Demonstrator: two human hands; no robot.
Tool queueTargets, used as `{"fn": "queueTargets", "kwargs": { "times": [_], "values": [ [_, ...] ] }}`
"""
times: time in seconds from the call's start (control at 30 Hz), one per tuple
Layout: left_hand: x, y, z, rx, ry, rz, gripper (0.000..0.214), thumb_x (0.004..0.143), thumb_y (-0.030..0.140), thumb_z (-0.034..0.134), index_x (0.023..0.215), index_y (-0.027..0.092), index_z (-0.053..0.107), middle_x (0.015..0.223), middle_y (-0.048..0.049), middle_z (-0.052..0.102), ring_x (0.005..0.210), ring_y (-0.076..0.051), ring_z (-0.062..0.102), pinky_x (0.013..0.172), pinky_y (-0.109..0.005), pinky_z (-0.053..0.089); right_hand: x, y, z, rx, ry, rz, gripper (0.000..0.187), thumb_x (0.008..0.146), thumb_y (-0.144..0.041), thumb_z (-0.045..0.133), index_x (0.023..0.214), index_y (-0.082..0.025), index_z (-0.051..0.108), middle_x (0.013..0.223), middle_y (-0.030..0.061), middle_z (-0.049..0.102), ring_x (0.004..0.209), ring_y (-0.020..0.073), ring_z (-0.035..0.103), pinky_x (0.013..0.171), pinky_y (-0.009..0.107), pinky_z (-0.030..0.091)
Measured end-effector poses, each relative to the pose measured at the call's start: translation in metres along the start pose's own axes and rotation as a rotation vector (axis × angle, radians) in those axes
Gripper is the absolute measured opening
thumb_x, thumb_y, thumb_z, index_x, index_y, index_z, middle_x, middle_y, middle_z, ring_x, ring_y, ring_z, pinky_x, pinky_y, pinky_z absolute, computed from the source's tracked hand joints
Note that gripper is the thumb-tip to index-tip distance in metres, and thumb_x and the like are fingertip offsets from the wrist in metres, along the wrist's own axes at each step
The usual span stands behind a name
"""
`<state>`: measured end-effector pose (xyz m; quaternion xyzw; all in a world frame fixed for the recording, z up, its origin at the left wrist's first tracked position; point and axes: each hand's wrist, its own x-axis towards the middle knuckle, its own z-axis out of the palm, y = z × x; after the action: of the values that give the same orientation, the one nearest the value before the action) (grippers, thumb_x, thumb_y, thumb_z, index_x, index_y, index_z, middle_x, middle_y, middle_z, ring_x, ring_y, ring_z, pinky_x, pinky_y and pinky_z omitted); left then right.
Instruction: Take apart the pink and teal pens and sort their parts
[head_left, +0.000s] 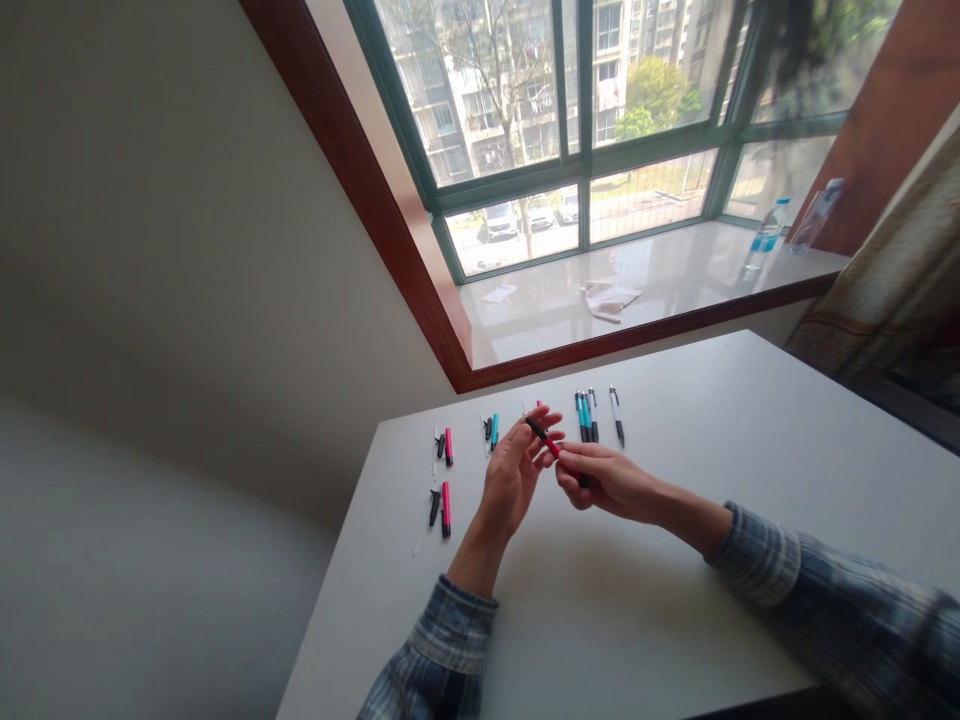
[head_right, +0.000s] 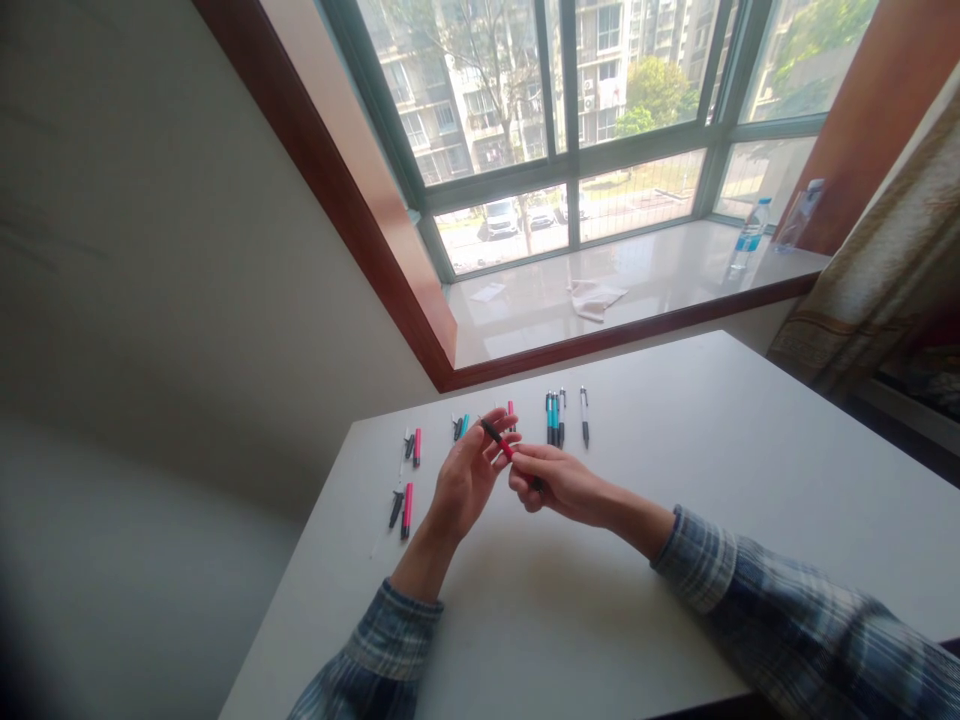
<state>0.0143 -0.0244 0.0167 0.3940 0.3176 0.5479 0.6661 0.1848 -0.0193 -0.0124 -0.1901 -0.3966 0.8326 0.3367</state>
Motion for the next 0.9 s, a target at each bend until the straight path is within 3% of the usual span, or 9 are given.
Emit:
{"fn": "queueTargets", "kwargs": {
  "times": [0.1,0.37,0.47,0.63,0.9],
  "values": [
    [0.001,0.0,-0.004,-0.011,0.031,0.007,0.039,0.091,0.042,0.073,0.123,0.02,0.071,0.122,-0.0116,0.071,0.11,-0.024,0.064,0.094,-0.038,0.05,0.001,-0.003,-0.003,0.003,0.011,-0.024,0.029,0.095,-0.043,0.07,0.094,-0.016,0.061,0.072,-0.0023,0.05,0.058,0.0084,0.039,0.055,0.024,0.027],
    [0.005,-0.005,-0.012,0.049,0.125,0.092,0.025,0.08,0.035,0.085,0.091,0.02,0.07,0.09,-0.0004,0.066,0.081,-0.012,0.06,0.081,-0.028,0.048,0.002,0.001,-0.008,-0.175,-0.012,-0.057,0.028,0.096,-0.041,0.069,0.088,-0.016,0.06,0.072,-0.0024,0.049,0.058,0.0086,0.039,0.057,0.026,0.026],
    [0.004,-0.002,-0.01,0.045,0.114,0.078,0.027,0.082,0.036,0.083,0.1,0.022,0.071,0.093,-0.0008,0.066,0.082,-0.013,0.06,0.081,-0.028,0.048,0.002,0.0,-0.008,-0.173,-0.013,-0.058,0.027,0.096,-0.041,0.069,0.091,-0.016,0.061,0.072,-0.0026,0.049,0.058,0.0086,0.039,0.057,0.026,0.025],
    [0.002,0.004,-0.006,0.049,0.056,0.012,0.045,0.085,0.036,0.078,0.127,0.021,0.07,0.117,-0.0104,0.071,0.099,-0.02,0.066,0.09,-0.035,0.05,0.002,-0.003,-0.006,-0.126,0.01,-0.056,0.027,0.095,-0.041,0.07,0.088,-0.017,0.059,0.072,-0.0027,0.049,0.057,0.0087,0.037,0.057,0.026,0.025],
    [0.004,-0.001,-0.011,0.074,0.098,0.085,0.027,0.079,0.031,0.085,0.1,0.019,0.075,0.1,-0.0057,0.072,0.094,-0.018,0.064,0.09,-0.034,0.049,0.001,-0.004,-0.005,-0.152,-0.023,-0.046,0.028,0.094,-0.043,0.071,0.095,-0.017,0.061,0.072,-0.0031,0.049,0.058,0.0089,0.038,0.056,0.026,0.026]
  ]
}}
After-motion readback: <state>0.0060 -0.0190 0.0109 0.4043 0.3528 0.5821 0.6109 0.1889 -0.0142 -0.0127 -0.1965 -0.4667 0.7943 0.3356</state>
